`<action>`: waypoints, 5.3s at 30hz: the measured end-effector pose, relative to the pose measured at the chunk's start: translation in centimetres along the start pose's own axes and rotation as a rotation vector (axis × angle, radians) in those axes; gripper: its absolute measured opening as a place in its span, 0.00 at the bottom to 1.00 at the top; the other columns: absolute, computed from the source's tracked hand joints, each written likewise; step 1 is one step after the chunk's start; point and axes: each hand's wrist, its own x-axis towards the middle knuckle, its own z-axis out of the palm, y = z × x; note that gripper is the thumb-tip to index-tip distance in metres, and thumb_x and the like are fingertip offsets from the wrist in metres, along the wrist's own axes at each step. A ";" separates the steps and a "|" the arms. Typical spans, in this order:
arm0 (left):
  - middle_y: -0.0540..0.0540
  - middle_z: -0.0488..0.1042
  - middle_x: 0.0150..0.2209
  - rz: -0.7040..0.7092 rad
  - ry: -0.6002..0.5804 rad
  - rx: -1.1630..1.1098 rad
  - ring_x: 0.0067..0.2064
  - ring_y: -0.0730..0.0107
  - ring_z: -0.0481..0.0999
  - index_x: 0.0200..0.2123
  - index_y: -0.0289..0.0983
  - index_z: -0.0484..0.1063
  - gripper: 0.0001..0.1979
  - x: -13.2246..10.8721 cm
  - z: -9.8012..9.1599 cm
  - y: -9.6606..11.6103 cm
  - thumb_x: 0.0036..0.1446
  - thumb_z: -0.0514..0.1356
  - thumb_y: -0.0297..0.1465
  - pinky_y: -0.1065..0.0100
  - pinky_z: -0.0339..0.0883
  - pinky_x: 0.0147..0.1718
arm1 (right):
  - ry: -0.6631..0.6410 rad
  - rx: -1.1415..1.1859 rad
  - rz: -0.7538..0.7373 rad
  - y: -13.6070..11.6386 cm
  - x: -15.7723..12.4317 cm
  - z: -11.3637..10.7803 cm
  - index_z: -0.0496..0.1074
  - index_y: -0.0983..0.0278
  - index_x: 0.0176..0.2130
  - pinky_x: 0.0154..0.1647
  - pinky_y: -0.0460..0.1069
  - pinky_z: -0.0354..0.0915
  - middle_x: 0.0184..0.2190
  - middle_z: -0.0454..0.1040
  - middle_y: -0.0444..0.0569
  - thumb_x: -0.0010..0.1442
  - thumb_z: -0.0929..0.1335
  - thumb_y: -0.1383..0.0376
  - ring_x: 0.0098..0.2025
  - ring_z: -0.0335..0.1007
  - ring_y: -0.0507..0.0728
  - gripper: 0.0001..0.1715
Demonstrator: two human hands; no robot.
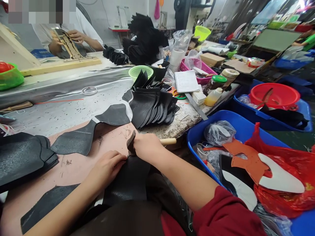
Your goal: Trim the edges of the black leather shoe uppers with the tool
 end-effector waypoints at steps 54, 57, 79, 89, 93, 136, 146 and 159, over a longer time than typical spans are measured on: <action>0.46 0.70 0.30 0.081 0.107 -0.062 0.32 0.70 0.68 0.33 0.36 0.70 0.14 -8.5 -1.3 -3.3 0.58 0.45 0.24 0.69 0.63 0.33 | -0.046 0.119 -0.206 -8.1 -1.1 -0.1 0.69 0.61 0.35 0.26 0.47 0.53 0.27 0.74 0.46 0.56 0.57 0.70 0.29 0.69 0.54 0.13; 0.46 0.71 0.29 0.136 0.131 -0.032 0.31 0.71 0.68 0.32 0.36 0.70 0.14 -8.9 -1.4 -3.9 0.58 0.45 0.24 0.70 0.62 0.32 | -0.081 0.114 -0.234 -8.4 -1.1 0.0 0.69 0.62 0.33 0.26 0.47 0.52 0.27 0.74 0.46 0.55 0.58 0.70 0.29 0.68 0.54 0.12; 0.48 0.70 0.35 0.050 -0.102 -0.203 0.37 0.71 0.68 0.37 0.40 0.72 0.13 -10.8 -3.1 -6.1 0.58 0.47 0.25 0.72 0.61 0.38 | -0.108 0.101 -0.272 -10.9 -0.5 -0.3 0.69 0.61 0.34 0.24 0.47 0.49 0.27 0.74 0.45 0.54 0.59 0.71 0.27 0.67 0.53 0.13; 0.47 0.69 0.32 0.103 -0.084 -0.098 0.35 0.71 0.66 0.36 0.38 0.72 0.12 -13.0 -3.6 -7.0 0.58 0.48 0.25 0.72 0.60 0.36 | -0.202 0.047 -0.334 -13.4 0.1 -0.2 0.69 0.62 0.33 0.22 0.47 0.46 0.26 0.75 0.46 0.50 0.60 0.74 0.28 0.69 0.54 0.13; 0.47 0.70 0.33 0.126 -0.074 -0.083 0.36 0.70 0.67 0.37 0.39 0.71 0.12 -13.5 -4.1 -7.3 0.57 0.49 0.24 0.71 0.60 0.36 | -0.245 -0.014 -0.355 -14.2 0.4 -0.2 0.69 0.63 0.31 0.23 0.47 0.47 0.27 0.75 0.47 0.49 0.61 0.75 0.29 0.70 0.55 0.12; 0.44 0.74 0.32 0.222 0.115 0.041 0.36 0.69 0.70 0.36 0.38 0.71 0.14 -18.9 -4.4 -11.4 0.59 0.46 0.25 0.67 0.61 0.40 | -0.185 -0.118 -0.483 -20.3 3.3 -0.1 0.69 0.61 0.36 0.25 0.47 0.56 0.25 0.73 0.48 0.53 0.60 0.68 0.28 0.69 0.56 0.12; 0.46 0.72 0.45 -0.015 0.180 0.274 0.40 0.65 0.67 0.42 0.40 0.67 0.17 -22.5 -2.5 -9.2 0.52 0.49 0.20 0.64 0.59 0.39 | -0.178 -0.100 -0.534 -21.6 4.2 0.1 0.69 0.62 0.36 0.26 0.46 0.58 0.27 0.73 0.49 0.55 0.60 0.68 0.29 0.70 0.55 0.11; 0.42 0.72 0.32 0.116 0.350 0.202 0.34 0.64 0.69 0.36 0.33 0.68 0.10 -15.3 -0.1 -0.8 0.57 0.51 0.33 0.65 0.62 0.30 | -0.106 0.094 -0.470 -20.4 4.8 0.8 0.70 0.61 0.34 0.25 0.45 0.54 0.29 0.73 0.47 0.53 0.61 0.67 0.29 0.68 0.54 0.10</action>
